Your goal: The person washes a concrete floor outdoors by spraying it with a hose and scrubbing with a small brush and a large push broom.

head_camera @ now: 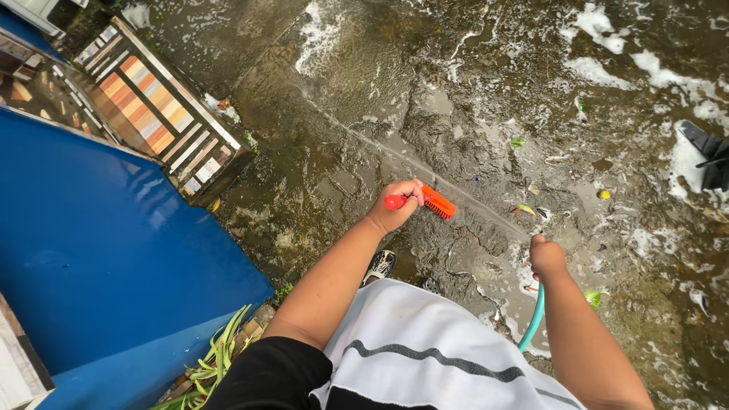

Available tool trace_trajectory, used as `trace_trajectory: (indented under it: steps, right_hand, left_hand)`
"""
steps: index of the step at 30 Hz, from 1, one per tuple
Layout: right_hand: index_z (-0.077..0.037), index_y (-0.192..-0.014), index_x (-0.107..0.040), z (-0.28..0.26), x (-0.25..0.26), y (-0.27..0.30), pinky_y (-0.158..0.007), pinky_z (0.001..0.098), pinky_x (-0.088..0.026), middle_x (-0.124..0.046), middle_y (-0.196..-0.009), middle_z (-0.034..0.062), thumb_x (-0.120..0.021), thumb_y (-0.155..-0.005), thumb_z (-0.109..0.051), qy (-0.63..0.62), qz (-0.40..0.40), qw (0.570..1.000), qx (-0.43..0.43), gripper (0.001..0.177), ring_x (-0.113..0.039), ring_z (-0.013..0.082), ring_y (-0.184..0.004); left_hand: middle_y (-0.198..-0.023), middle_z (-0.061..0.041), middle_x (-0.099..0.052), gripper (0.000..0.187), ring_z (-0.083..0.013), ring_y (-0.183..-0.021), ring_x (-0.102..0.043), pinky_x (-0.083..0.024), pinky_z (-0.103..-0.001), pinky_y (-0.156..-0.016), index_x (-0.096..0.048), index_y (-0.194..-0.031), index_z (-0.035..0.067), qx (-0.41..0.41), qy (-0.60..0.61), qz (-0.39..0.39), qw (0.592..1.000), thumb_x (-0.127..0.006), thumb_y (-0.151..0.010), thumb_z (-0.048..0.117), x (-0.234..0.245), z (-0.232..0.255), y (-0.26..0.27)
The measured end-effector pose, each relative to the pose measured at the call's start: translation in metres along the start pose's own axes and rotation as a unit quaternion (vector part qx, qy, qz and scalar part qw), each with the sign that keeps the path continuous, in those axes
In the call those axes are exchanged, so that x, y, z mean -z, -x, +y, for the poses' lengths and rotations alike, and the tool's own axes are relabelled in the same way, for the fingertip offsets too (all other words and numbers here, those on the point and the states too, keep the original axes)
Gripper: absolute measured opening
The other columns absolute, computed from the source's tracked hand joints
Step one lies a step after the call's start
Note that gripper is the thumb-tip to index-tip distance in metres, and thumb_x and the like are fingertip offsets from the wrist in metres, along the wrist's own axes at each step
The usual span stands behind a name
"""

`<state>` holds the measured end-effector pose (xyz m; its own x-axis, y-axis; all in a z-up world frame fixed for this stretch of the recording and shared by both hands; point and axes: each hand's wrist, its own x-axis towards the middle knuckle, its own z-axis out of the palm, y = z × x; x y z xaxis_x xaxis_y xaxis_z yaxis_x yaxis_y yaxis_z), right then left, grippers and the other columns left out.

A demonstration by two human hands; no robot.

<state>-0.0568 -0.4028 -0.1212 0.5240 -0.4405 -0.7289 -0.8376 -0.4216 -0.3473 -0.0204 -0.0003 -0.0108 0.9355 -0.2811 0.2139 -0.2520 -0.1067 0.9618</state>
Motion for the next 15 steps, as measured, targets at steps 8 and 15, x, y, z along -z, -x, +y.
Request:
trace_trajectory:
  steps: [8, 15]
  right_hand:
    - [0.006, -0.082, -0.058, -0.009, -0.007, -0.009, -0.045, 0.0482, -0.046, -0.057, -0.067, 0.0201, -0.042, -0.105, -0.044, 0.024, -0.02, 0.998, 0.058, 0.058, -0.054, 0.0317, -0.051]
    - [0.009, -0.079, -0.059, -0.021, -0.024, -0.006, -0.045, 0.0487, -0.048, -0.058, -0.067, 0.0204, -0.048, -0.104, -0.043, 0.051, -0.041, 0.996, 0.065, 0.059, -0.056, 0.0325, -0.051]
  left_hand:
    - [-0.084, -0.003, -0.067, 0.011, -0.0129, -0.08, -0.063, -0.052, -0.028, -0.076, -0.064, -0.082, 0.007, 0.058, -0.019, 0.01, 0.998, -0.056, -0.089, 0.002, 0.0, 0.013, 0.034]
    - [-0.085, -0.003, -0.064, 0.008, -0.0139, -0.08, -0.062, -0.05, -0.029, -0.076, -0.063, -0.085, 0.006, 0.054, 0.001, 0.021, 0.998, -0.056, -0.088, 0.002, 0.005, 0.03, 0.059]
